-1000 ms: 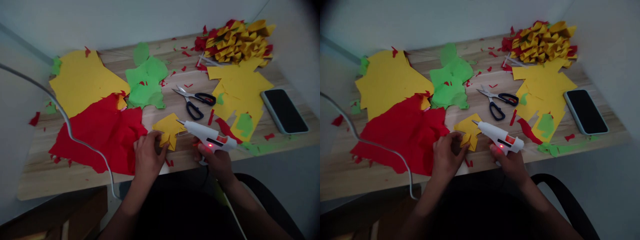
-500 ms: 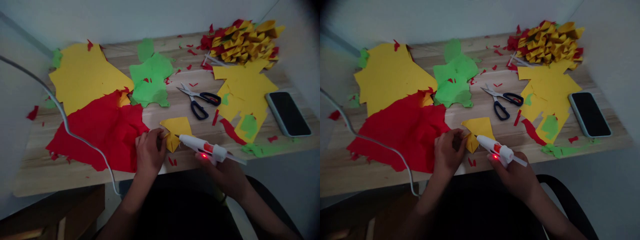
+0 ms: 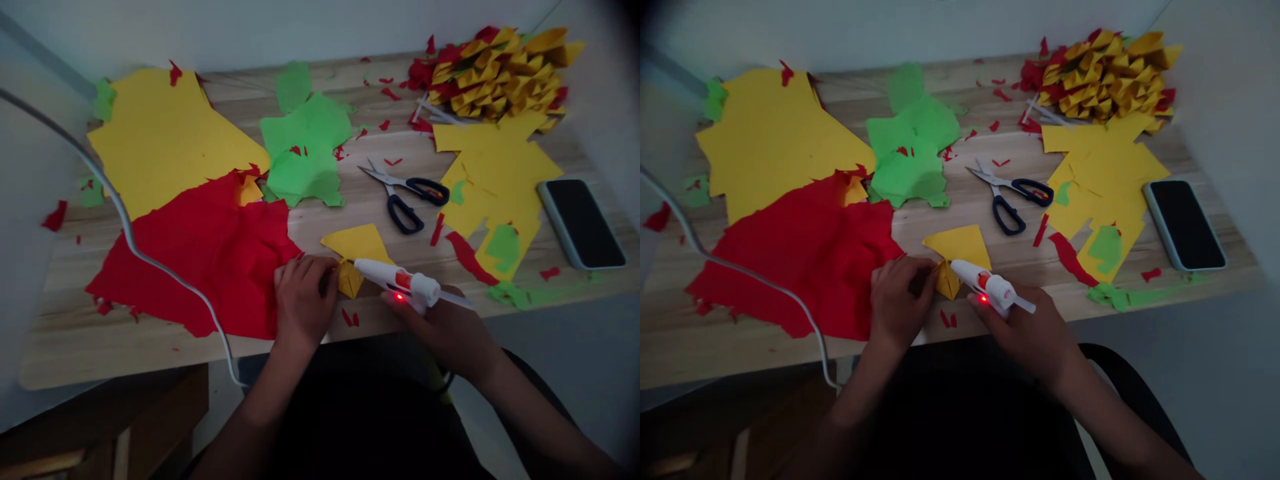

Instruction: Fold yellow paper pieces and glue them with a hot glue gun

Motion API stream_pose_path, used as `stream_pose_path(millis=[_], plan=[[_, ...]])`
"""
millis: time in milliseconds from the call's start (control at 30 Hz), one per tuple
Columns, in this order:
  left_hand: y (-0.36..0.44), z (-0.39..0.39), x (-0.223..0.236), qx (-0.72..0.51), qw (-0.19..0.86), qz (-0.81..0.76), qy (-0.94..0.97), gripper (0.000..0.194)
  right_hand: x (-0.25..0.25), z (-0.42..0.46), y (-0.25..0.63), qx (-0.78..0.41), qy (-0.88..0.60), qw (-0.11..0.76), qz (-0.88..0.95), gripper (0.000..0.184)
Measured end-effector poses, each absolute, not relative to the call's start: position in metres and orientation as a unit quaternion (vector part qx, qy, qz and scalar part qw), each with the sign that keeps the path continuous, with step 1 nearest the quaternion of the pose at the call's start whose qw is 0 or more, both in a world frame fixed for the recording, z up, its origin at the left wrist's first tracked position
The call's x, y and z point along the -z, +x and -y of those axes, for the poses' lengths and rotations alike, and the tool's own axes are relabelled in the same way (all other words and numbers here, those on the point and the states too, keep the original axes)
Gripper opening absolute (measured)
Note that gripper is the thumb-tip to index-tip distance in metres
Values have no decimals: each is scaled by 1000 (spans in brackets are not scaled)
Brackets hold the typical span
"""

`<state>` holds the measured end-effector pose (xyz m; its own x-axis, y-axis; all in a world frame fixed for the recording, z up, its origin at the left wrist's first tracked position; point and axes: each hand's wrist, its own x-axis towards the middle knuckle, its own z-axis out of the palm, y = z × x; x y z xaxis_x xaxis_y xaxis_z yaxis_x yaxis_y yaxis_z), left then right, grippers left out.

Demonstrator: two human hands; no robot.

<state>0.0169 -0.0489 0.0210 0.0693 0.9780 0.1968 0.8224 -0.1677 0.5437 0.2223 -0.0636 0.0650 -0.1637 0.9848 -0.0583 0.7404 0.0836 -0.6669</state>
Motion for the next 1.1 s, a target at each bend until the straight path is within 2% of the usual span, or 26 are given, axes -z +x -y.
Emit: stream_pose_path(millis=[267,567,767,1100], plan=[[19,47,-21,-254,142,-630,720,5,-69,62,219,-253,-582,160,756,35],[21,47,-25,-221,152,-652,710,4,-77,59,217,-143,-571,94,803,45],[21,47,-26,-230,156,-650,707,4,-77,58,219,-124,-557,89,816,46],[20,49,-24,-240,152,-650,705,3,-75,59,225,-138,-583,95,795,38]])
